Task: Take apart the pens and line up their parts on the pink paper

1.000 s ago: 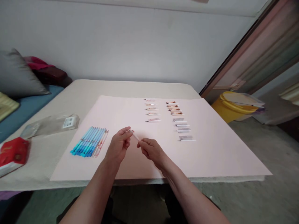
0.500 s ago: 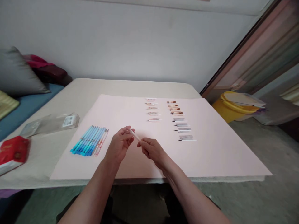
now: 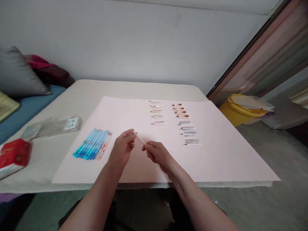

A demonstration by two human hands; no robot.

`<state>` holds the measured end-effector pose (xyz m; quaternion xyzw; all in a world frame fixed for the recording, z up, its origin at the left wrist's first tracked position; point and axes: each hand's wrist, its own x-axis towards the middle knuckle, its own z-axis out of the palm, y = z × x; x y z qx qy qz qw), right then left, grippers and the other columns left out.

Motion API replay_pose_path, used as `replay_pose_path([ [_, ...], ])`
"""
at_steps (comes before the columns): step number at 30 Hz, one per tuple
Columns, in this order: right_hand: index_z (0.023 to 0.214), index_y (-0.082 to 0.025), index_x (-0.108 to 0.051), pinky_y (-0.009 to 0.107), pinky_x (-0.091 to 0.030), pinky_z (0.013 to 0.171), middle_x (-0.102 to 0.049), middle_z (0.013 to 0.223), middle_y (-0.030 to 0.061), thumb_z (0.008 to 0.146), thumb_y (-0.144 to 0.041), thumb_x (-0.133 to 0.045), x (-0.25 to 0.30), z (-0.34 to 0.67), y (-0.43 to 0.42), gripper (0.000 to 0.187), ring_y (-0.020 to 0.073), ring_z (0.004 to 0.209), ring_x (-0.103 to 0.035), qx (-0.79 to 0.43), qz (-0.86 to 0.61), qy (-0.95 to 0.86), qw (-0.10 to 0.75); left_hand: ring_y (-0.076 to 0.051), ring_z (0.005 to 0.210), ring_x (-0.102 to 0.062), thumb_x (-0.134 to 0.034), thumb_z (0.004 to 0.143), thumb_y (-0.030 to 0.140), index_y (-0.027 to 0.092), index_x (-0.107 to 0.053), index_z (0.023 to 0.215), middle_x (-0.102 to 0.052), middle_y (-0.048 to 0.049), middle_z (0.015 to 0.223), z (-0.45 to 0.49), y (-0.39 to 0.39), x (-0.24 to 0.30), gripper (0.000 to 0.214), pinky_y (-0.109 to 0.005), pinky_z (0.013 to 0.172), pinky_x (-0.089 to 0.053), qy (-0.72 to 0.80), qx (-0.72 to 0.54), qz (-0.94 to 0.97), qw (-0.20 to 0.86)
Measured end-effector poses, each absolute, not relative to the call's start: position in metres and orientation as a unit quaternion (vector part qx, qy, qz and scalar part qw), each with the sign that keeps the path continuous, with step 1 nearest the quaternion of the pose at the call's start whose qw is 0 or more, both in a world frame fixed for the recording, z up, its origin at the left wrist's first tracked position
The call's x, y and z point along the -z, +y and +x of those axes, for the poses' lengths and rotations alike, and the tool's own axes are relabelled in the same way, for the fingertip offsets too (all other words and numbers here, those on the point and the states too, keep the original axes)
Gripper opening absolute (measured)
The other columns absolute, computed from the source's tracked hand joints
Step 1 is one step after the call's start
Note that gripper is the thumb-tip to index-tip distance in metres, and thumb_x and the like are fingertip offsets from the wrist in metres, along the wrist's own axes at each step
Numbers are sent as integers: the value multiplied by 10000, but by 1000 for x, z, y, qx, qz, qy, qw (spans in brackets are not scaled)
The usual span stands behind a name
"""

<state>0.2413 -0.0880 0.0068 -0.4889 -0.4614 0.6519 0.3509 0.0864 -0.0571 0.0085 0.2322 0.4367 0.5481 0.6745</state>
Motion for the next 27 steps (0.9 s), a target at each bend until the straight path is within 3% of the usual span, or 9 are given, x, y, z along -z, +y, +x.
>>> replay_pose_path([
  [3,748,-153,-573,201,-173,380,-387,450,-70,789,-342,-488,-7,241,-88,212,48,385,-259,-648,-491,-462,353,-103,761,-593,-677,625,55,143,-617,935,-639,-80,946,88,-58,-9,329,-179,604,-479,425,-549,220,685],
  [7,738,-153,-575,202,-168,377,-381,444,-72,785,-345,-490,-6,240,-88,215,48,384,-256,-648,-490,-461,356,-41,550,-510,-692,638,118,136,-612,945,-644,-85,936,89,-58,-11,318,-142,440,-397,450,-535,233,676],
  [12,740,-156,-571,200,-166,377,-386,445,-70,792,-350,-487,-7,241,-88,218,48,383,-259,-650,-489,-464,351,-90,728,-583,-694,624,90,139,-616,935,-636,-85,950,88,-58,-11,324,-172,587,-467,436,-544,224,681],
  [16,739,-153,-576,202,-169,380,-387,443,-68,785,-353,-491,-8,241,-89,222,50,385,-258,-651,-491,-465,347,-38,562,-515,-705,632,139,138,-623,950,-640,-77,930,88,-58,-10,329,-140,453,-397,452,-538,246,668],
  [21,742,-152,-576,202,-166,380,-384,446,-68,784,-360,-491,-9,240,-89,228,50,384,-256,-646,-498,-462,348,-96,730,-589,-695,627,102,147,-625,924,-640,-76,938,89,-59,-11,308,-181,581,-466,437,-545,224,679],
  [25,743,-153,-576,200,-166,380,-383,450,-68,783,-350,-493,-9,240,-89,218,49,386,-260,-648,-496,-465,344,-30,534,-499,-712,634,160,145,-624,919,-640,-57,895,89,-59,-14,299,-139,435,-379,459,-540,246,661],
  [27,740,-154,-577,199,-168,379,-388,451,-66,785,-348,-491,-8,241,-89,217,49,388,-262,-647,-494,-467,347,-43,583,-531,-711,643,180,149,-622,929,-637,-57,912,89,-60,-14,301,-144,478,-413,460,-540,243,662],
])
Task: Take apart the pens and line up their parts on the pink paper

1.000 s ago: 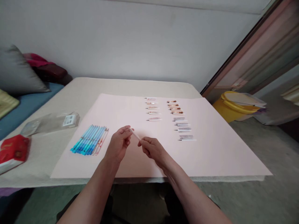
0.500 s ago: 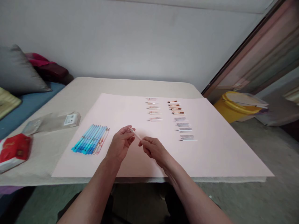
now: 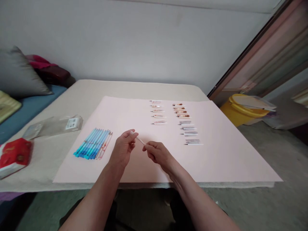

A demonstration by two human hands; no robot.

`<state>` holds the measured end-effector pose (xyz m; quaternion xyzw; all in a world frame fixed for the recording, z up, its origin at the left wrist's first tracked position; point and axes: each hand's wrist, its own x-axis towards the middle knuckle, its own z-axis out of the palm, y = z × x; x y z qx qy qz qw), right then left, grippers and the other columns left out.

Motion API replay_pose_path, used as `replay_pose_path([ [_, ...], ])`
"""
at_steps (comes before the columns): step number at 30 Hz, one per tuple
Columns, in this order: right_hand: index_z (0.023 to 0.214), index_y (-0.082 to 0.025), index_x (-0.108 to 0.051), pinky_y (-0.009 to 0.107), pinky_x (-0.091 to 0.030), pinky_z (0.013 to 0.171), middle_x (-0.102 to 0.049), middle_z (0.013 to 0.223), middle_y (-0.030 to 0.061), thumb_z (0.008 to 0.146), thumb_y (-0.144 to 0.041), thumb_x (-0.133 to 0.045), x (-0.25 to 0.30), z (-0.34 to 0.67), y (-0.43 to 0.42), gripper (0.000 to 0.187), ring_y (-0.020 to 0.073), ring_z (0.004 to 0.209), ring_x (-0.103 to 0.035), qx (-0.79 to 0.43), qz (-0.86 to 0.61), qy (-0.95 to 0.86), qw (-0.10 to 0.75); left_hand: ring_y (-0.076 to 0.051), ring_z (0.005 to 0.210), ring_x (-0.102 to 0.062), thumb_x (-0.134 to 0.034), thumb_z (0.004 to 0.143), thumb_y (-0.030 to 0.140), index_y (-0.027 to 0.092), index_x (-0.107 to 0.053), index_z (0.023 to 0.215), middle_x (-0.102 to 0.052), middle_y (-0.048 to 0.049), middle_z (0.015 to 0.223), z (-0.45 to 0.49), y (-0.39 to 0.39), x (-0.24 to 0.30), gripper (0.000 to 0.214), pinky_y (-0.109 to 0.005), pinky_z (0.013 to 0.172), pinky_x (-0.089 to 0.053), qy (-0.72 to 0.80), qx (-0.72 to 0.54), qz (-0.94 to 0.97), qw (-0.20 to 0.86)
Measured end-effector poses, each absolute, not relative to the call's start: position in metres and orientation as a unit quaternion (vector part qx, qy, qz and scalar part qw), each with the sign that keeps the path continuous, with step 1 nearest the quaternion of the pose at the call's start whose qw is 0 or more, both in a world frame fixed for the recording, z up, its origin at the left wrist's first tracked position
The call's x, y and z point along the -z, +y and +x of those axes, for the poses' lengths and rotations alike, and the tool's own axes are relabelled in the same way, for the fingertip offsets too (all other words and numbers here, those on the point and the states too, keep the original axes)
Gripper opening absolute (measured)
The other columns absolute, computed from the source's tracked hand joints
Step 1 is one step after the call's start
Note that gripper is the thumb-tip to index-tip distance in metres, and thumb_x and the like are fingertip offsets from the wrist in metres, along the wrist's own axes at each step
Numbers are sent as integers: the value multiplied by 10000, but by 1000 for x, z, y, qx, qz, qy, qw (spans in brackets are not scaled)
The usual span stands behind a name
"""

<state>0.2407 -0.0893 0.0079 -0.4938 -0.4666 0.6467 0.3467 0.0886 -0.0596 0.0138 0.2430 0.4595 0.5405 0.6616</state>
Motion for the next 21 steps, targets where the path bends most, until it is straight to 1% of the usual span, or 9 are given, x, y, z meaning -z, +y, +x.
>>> replay_pose_path([
  [3,739,-156,-578,195,-164,380,-383,452,-66,791,-348,-485,-6,241,-89,220,48,391,-257,-645,-493,-466,353,-127,818,-604,-691,659,137,146,-621,947,-635,-81,954,88,-60,-12,296,-219,677,-496,428,-539,226,690],
  [4,740,-155,-579,195,-160,380,-380,453,-67,793,-349,-484,-6,241,-89,222,47,392,-254,-645,-493,-466,353,-150,866,-607,-682,663,117,140,-622,949,-636,-91,957,88,-60,-11,293,-245,722,-500,416,-537,224,699],
  [6,756,-152,-586,196,-156,380,-380,459,-65,796,-359,-486,-7,241,-89,234,48,396,-254,-643,-495,-467,352,-171,896,-610,-668,671,92,127,-624,951,-642,-105,950,88,-60,-9,285,-266,756,-503,403,-534,224,708],
  [8,825,-148,-605,195,-171,384,-385,469,-63,801,-371,-488,-8,241,-90,252,53,406,-267,-637,-496,-473,353,-173,890,-616,-658,684,92,121,-627,945,-647,-107,929,87,-59,-9,265,-263,755,-508,403,-535,225,708],
  [10,940,-151,-614,192,-198,397,-388,476,-62,812,-367,-481,-9,242,-90,284,59,423,-289,-632,-490,-484,357,-165,873,-620,-653,689,86,120,-630,918,-648,-97,894,85,-58,-9,233,-251,742,-514,407,-541,222,702],
  [13,1069,-166,-598,190,-205,407,-378,474,-66,833,-350,-454,-9,243,-91,332,63,431,-292,-635,-477,-495,352,-148,833,-624,-655,685,73,122,-628,855,-641,-75,843,81,-54,-9,179,-224,699,-523,414,-561,208,686],
  [17,1111,-170,-592,193,-196,415,-391,483,-63,839,-339,-445,-8,246,-91,352,61,435,-290,-639,-472,-504,339,-147,793,-633,-660,681,68,113,-615,827,-636,-79,816,72,-48,-10,159,-206,651,-531,418,-577,194,674],
  [21,1111,-150,-596,193,-188,421,-383,480,-61,826,-329,-467,-12,253,-89,361,61,443,-287,-644,-478,-501,327,-138,759,-640,-643,680,37,111,-604,795,-634,-71,774,60,-41,-11,142,-194,641,-537,426,-610,156,650],
])
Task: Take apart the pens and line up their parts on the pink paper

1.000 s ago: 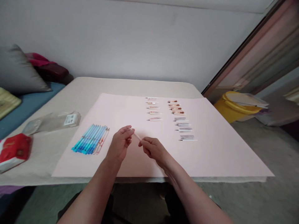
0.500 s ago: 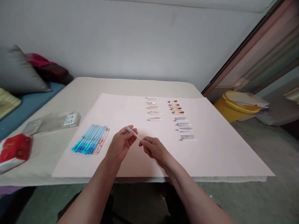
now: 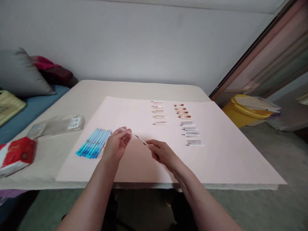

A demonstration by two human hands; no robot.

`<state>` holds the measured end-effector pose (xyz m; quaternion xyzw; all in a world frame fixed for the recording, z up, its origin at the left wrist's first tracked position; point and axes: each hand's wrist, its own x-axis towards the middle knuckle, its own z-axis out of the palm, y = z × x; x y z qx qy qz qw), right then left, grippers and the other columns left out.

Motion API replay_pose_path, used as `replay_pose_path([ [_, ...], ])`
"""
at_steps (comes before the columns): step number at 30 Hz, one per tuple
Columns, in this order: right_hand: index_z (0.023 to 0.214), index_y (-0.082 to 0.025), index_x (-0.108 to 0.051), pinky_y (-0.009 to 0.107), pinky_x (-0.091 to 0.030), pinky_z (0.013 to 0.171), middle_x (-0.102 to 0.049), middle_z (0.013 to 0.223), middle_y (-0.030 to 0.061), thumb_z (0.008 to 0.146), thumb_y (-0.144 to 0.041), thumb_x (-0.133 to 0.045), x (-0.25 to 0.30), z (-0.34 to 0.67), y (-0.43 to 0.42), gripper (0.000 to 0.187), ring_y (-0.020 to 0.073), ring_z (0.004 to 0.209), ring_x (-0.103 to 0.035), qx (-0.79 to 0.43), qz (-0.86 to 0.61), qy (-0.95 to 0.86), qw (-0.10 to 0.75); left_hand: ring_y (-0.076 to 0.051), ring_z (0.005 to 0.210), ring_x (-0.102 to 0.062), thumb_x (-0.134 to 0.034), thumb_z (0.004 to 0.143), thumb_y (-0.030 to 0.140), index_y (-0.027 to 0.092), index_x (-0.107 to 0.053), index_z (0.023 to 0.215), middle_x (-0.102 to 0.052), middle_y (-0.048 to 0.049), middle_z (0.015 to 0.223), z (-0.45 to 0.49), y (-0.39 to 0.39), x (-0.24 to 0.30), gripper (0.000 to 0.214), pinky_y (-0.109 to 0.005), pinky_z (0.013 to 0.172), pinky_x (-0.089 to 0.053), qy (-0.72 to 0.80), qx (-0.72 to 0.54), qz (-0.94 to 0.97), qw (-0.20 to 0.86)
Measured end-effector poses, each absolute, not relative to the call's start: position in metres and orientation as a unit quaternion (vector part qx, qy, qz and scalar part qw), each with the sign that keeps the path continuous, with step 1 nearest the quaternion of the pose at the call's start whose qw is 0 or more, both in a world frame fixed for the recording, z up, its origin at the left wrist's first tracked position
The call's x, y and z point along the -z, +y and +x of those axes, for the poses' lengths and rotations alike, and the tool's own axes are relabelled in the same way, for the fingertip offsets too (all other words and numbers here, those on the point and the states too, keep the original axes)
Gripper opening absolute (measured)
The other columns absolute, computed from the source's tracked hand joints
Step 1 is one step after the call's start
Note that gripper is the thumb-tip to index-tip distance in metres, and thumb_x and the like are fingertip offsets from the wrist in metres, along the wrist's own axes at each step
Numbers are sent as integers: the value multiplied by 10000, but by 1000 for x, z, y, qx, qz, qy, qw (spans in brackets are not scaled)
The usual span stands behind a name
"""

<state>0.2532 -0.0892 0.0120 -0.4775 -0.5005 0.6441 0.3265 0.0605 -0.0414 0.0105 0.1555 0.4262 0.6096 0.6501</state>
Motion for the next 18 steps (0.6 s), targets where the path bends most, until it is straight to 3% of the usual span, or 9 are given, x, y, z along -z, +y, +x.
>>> replay_pose_path([
  [10,1138,-136,-574,201,-205,435,-393,496,-57,826,-360,-457,-22,264,-87,402,70,456,-309,-612,-500,-508,343,-157,759,-650,-632,689,63,102,-611,733,-652,-78,738,67,-41,-2,62,-220,648,-549,417,-597,113,676],
  [18,1067,-186,-546,199,-311,461,-536,574,-40,844,-314,-377,8,262,-72,307,76,432,-387,-492,-563,-585,314,-127,662,-646,-585,713,63,102,-586,708,-663,-77,694,44,-31,-2,40,-205,606,-540,467,-619,51,630],
])
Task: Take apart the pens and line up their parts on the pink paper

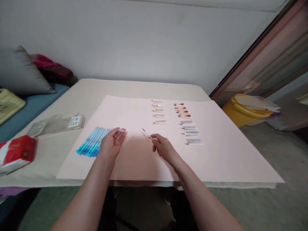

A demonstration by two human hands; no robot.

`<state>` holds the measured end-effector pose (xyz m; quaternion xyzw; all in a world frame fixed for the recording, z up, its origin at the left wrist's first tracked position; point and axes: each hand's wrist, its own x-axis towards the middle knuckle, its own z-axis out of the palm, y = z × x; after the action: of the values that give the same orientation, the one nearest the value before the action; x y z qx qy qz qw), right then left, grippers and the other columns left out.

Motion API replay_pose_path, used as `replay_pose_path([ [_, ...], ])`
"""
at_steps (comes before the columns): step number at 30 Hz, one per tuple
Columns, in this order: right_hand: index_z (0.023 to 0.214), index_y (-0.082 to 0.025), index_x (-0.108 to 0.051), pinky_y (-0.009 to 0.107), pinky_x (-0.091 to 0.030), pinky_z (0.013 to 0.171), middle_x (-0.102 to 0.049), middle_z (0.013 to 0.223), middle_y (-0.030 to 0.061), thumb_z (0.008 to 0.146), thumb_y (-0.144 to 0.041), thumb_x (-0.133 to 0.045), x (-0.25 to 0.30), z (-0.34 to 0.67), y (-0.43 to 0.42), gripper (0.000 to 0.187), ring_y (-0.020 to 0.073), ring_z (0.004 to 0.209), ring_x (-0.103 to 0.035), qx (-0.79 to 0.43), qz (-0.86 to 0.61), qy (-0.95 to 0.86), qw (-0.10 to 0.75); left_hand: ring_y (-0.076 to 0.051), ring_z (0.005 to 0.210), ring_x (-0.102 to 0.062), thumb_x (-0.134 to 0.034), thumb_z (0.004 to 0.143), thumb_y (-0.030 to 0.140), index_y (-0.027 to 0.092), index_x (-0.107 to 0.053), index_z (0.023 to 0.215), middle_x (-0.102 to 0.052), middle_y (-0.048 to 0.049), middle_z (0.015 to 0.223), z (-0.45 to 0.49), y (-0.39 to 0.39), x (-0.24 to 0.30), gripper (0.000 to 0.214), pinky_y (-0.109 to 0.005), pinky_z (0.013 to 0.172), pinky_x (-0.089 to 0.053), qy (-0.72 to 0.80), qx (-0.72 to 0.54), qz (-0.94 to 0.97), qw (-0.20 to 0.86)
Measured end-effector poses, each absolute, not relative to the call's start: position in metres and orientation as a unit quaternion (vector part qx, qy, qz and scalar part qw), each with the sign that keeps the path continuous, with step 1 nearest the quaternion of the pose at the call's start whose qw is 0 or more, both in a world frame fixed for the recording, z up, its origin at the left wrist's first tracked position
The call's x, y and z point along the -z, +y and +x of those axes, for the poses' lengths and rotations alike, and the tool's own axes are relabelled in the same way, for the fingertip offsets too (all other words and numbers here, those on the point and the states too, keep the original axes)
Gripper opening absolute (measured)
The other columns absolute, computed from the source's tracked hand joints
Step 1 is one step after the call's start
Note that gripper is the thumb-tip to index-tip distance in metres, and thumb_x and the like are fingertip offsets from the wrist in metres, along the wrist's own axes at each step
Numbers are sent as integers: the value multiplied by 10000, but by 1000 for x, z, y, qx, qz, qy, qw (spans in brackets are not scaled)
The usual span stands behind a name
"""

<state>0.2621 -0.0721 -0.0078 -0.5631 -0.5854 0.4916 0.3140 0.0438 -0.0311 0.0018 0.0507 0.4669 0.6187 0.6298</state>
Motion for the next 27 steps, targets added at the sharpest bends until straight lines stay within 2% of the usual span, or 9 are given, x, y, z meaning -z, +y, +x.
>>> replay_pose_path([
  [3,1003,-203,-535,201,-335,473,-570,655,-34,835,-262,-358,23,259,-65,252,73,433,-426,-459,-572,-611,298,-124,637,-640,-581,709,56,101,-584,694,-658,-71,672,38,-31,-2,48,-211,596,-539,476,-608,46,633],
  [8,852,-203,-554,201,-342,550,-589,684,-20,813,-193,-373,32,250,-53,186,94,566,-505,-356,-611,-663,245,-122,622,-631,-589,702,77,94,-597,679,-652,-72,666,41,-31,3,30,-209,576,-525,484,-581,63,651],
  [13,900,-233,-563,222,-322,570,-635,762,7,873,-277,-355,27,238,-53,215,132,675,-555,-239,-646,-709,152,-139,664,-632,-615,672,109,113,-597,697,-651,-69,685,41,-30,11,31,-232,599,-510,498,-559,94,656],
  [18,906,-234,-543,248,-300,560,-641,852,26,903,-280,-307,24,235,-56,241,163,712,-578,-112,-652,-748,52,-137,673,-623,-628,649,167,129,-575,680,-642,-61,716,49,-27,19,72,-249,630,-488,507,-531,191,652],
  [22,932,-235,-520,256,-319,580,-629,867,25,919,-282,-281,21,242,-56,244,166,735,-583,-95,-658,-746,26,-148,676,-628,-633,638,206,149,-567,713,-628,-40,739,63,-19,33,115,-269,621,-478,538,-506,235,632],
  [27,962,-230,-509,260,-339,602,-624,899,35,931,-285,-272,14,252,-55,245,169,763,-585,-109,-660,-742,32,-124,637,-598,-630,623,178,140,-549,662,-601,-29,658,68,-13,48,98,-256,638,-471,542,-493,262,628],
])
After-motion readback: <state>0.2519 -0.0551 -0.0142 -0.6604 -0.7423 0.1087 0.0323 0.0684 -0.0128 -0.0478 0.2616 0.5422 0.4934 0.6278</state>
